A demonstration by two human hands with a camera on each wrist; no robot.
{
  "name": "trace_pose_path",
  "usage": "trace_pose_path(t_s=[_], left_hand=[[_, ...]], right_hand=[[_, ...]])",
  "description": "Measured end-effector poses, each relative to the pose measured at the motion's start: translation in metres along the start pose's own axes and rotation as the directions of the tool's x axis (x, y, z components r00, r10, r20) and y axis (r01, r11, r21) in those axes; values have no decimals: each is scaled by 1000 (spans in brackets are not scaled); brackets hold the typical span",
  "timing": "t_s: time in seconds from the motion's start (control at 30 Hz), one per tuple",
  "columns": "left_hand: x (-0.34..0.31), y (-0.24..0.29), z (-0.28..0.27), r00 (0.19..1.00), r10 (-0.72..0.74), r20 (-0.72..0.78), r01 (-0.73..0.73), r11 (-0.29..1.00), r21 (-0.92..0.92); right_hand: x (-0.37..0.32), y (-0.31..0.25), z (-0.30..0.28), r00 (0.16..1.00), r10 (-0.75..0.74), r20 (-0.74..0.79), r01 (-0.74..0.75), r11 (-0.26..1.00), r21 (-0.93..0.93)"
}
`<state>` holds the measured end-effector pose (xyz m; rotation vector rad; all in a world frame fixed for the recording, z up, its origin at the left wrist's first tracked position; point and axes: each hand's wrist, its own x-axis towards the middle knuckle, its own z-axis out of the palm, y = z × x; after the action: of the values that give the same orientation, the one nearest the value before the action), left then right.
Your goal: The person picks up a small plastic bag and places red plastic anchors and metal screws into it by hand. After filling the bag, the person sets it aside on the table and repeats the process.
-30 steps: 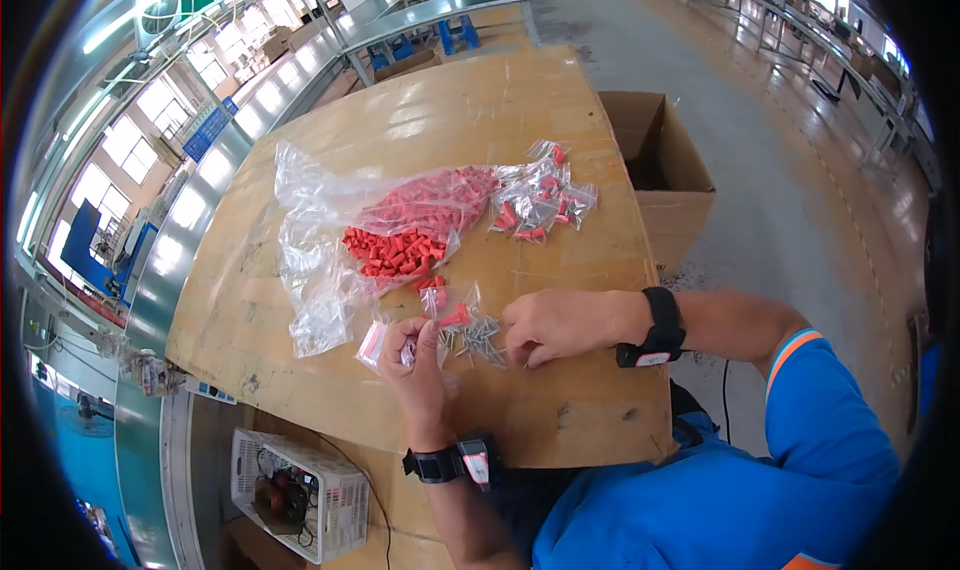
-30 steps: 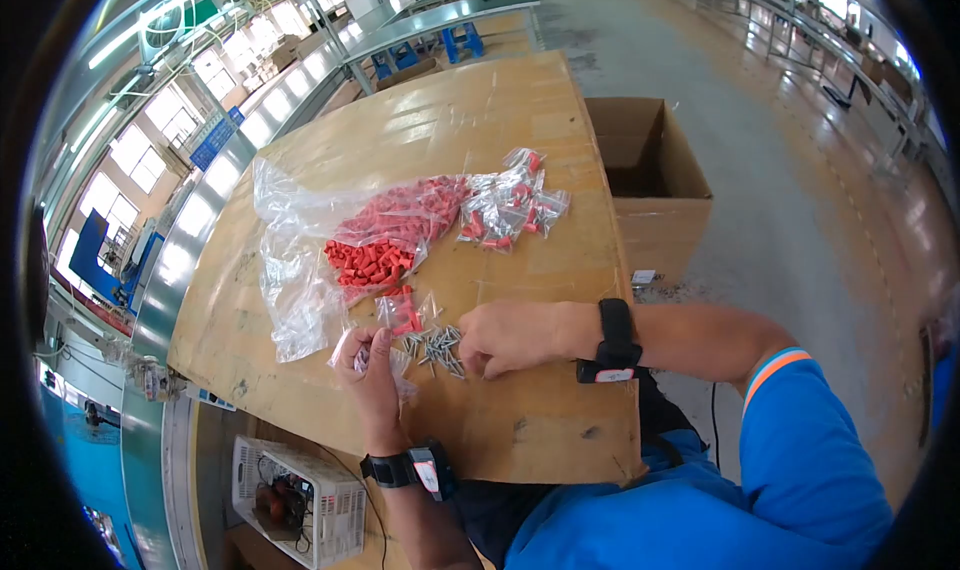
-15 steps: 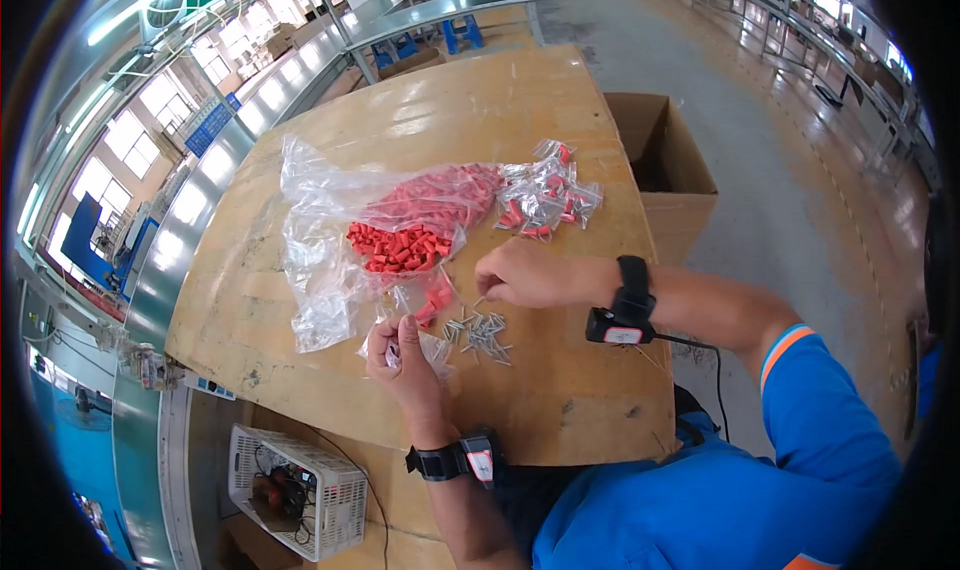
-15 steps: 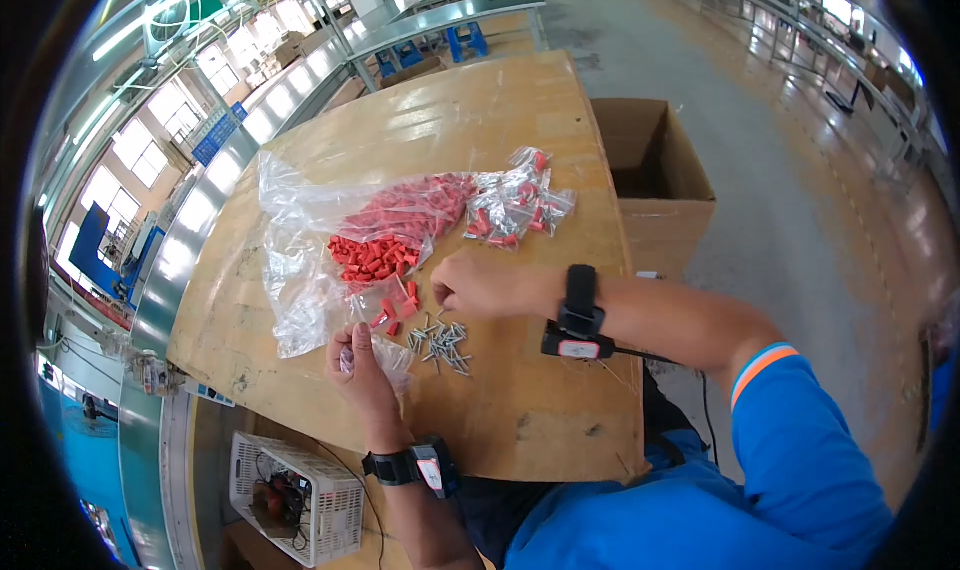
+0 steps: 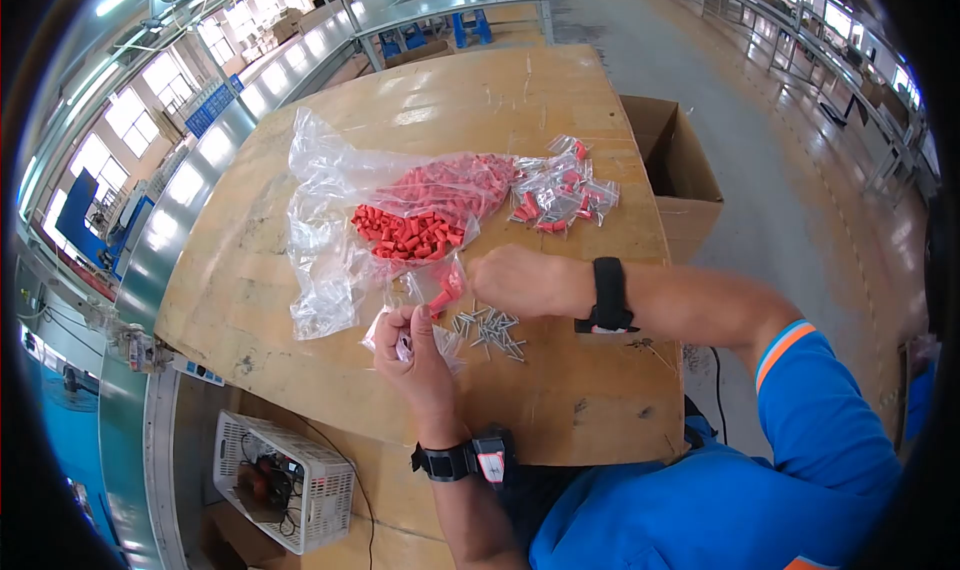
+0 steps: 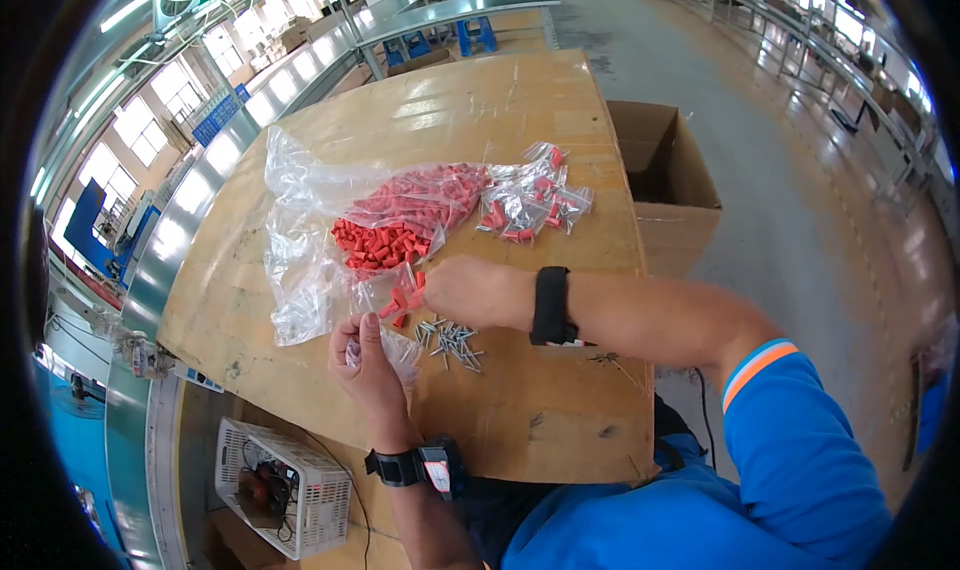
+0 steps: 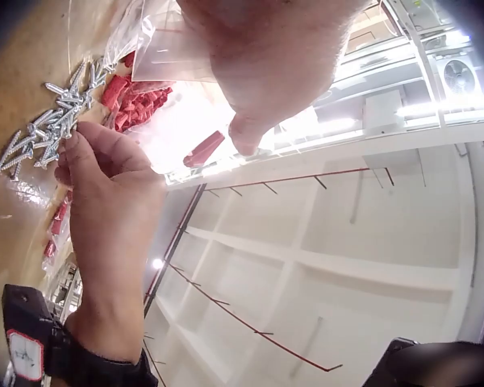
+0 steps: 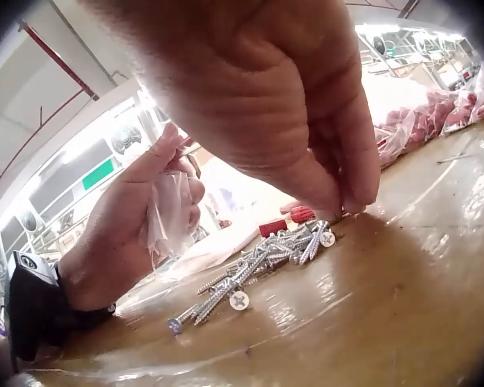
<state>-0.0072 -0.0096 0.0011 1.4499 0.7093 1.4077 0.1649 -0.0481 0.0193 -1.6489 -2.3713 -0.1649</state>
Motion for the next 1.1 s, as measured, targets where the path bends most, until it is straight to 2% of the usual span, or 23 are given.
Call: trace_pose_path(t_s=[0.13,0.23,0.33,0.43,0.53,0.63,0.73,0.93,1.03,1.1], left_hand=[[0,2,-2,1000,17,12,-17,1000,19],[0,0,-2,1000,8,2,-8,1000,25],[0,0,-1,1000,6,-15,-6,1000,8],[0,0,2,1000,-6,-23,6,1000,-16],[0,-1,0,1000,-9,-6,9,1000,8],[0,-1,-2,1000,-23,4,23,1000,18],[0,-1,-1,1000,-23,5,23,1000,14],[0,1,0,1000,-22,8,22,1000,20],[1,-2,0,1000,-14,5,13,1000,18],[1,-3,-1,1000,-19,10,19,1000,21]], right_hand=[[5,6,11,999,23,33,-23,1000,-7],[9,16,8,981,40,190,-59,994,91],[4,21,-4,992,-29,127,24,999,37],[-1,30,-6,995,1,102,-10,997,81],[-12,32,-17,992,104,70,-108,993,56],[-26,26,-37,906,322,274,-358,929,92],[-38,30,-32,869,413,274,-438,898,34],[-41,43,-24,876,363,317,-419,899,130],[-50,48,-22,952,274,136,-301,913,276],[-56,53,-20,982,172,83,-190,930,314]])
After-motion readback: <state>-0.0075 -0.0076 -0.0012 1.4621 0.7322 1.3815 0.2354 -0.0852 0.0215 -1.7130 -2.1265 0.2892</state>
